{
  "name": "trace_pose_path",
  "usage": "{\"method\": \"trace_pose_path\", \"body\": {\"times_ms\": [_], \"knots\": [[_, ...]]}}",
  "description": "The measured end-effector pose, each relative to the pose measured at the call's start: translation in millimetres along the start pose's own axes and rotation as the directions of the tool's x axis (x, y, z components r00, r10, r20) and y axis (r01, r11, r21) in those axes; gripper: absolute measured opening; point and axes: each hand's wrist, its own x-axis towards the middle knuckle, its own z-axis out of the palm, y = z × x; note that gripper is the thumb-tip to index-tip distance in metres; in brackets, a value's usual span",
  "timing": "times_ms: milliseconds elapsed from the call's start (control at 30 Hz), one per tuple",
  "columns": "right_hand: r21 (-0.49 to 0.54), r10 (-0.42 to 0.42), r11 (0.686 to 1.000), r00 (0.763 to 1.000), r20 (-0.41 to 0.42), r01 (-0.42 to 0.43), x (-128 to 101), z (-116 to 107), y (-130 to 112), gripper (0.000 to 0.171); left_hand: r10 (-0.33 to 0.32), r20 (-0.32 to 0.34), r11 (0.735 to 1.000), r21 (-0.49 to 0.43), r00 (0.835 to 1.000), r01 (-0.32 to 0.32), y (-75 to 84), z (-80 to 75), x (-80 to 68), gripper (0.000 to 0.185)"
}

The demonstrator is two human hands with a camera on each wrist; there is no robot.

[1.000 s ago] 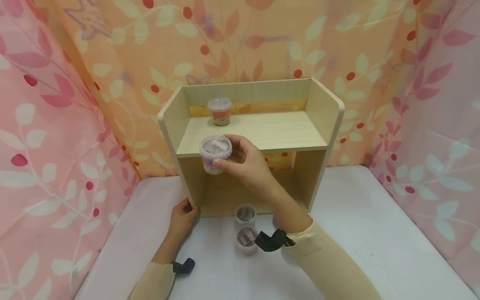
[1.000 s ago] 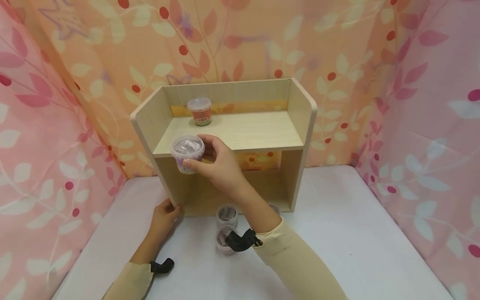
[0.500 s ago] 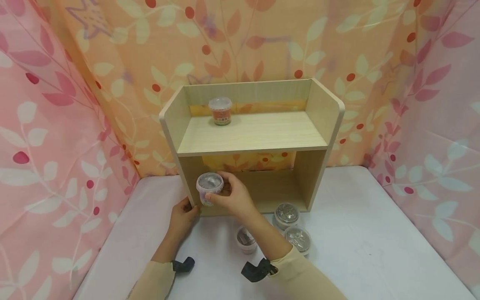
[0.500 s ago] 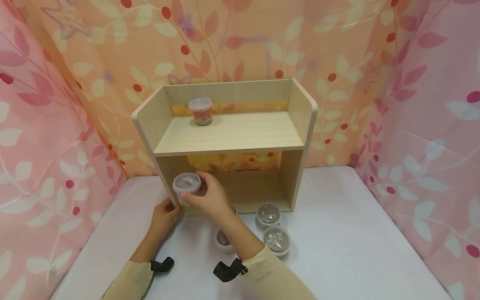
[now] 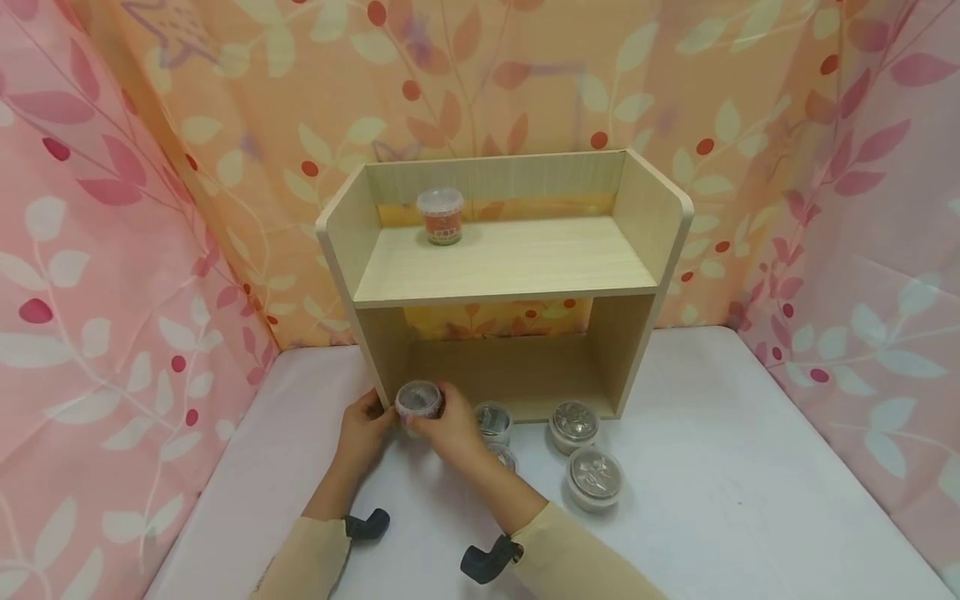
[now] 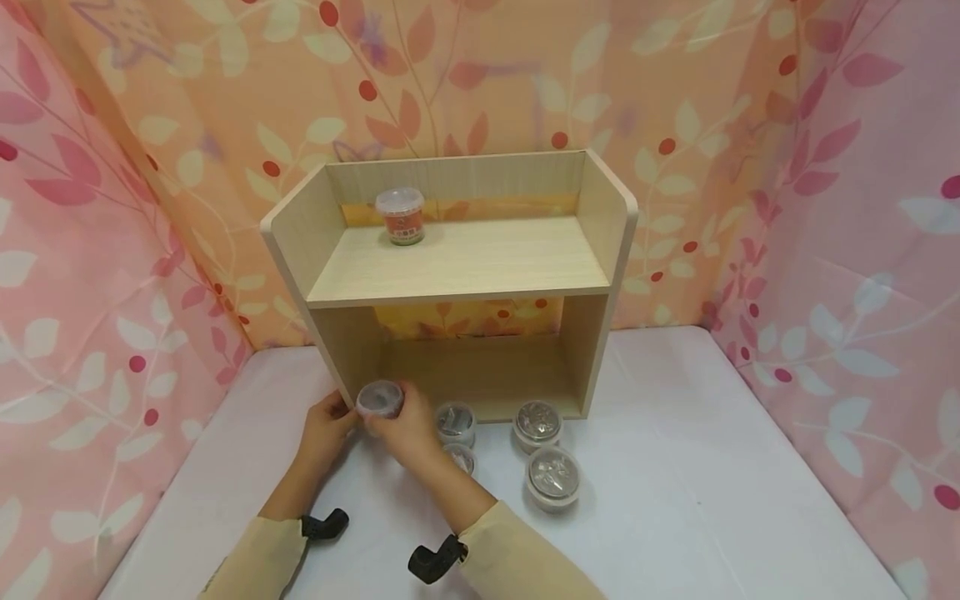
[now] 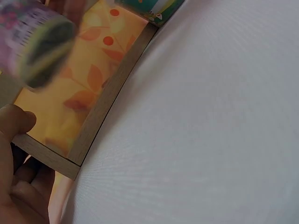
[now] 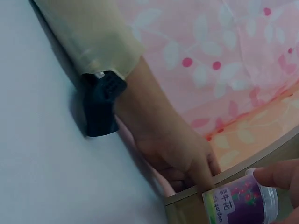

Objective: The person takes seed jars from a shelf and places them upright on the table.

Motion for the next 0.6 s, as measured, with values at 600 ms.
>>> {"method": "trace_pose_path", "body": {"times_ms": [600], "knots": [[-0.244,0.071,0.969,0.993,0.098,-0.045,8.4,7.2,11.6,0.077,0.022,-0.013,1.000,-0.015,1.000,-0.022,-1.5,0.7,1.3,0.050]]}}
